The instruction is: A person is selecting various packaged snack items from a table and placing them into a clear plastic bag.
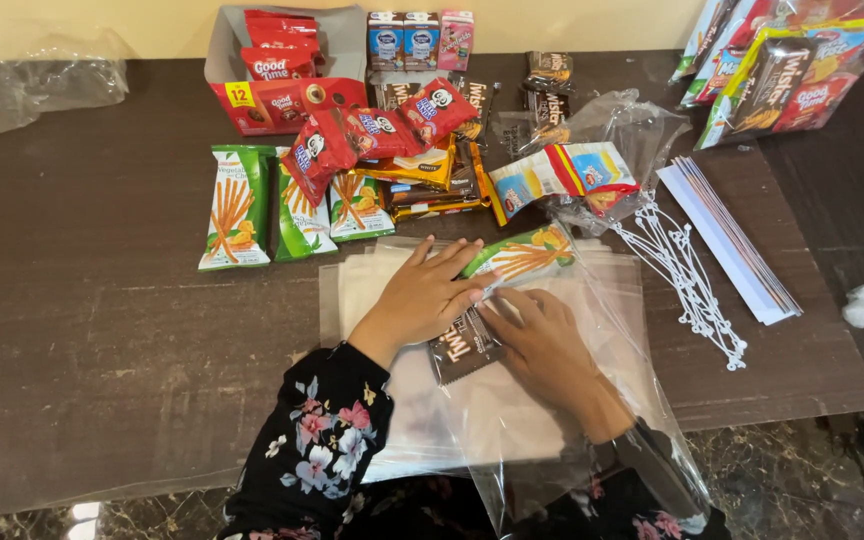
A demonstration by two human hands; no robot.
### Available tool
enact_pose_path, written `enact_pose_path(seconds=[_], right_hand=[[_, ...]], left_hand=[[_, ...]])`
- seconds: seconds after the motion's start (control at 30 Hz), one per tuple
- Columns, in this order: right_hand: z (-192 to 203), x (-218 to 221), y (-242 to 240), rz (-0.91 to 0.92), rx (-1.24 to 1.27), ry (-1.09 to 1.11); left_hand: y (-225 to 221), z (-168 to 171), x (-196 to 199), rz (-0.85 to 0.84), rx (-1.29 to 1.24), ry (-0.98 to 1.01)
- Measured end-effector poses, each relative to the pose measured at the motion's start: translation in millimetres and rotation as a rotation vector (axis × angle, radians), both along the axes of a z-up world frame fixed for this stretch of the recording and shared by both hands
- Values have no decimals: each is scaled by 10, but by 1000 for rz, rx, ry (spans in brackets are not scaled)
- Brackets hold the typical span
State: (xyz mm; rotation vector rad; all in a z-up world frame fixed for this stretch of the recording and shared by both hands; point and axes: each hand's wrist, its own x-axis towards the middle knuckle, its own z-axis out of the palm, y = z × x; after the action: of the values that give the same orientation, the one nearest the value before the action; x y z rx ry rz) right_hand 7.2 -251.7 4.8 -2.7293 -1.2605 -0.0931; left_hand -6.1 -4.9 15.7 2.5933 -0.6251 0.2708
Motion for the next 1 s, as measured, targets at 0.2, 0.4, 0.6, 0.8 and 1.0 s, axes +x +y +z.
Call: enact_pose_path(seconds=[0.2, 0.4, 0.6, 0.8, 1.0], right_hand=[[-38, -29, -28, 35, 6, -123], [-372, 24, -221, 224, 204, -105], [-178, -72, -226, 187, 52, -39], [351, -117, -69, 10, -83, 104], [194, -1, -152, -402, -44, 231]], left_hand=[[-43, -7, -19, 16, 95, 32], [-41, 10, 5, 5, 119, 18], [-138, 14, -45, 53, 122, -6], [-346, -72, -74, 104, 167, -158], [-341, 57, -140, 28, 156, 35]])
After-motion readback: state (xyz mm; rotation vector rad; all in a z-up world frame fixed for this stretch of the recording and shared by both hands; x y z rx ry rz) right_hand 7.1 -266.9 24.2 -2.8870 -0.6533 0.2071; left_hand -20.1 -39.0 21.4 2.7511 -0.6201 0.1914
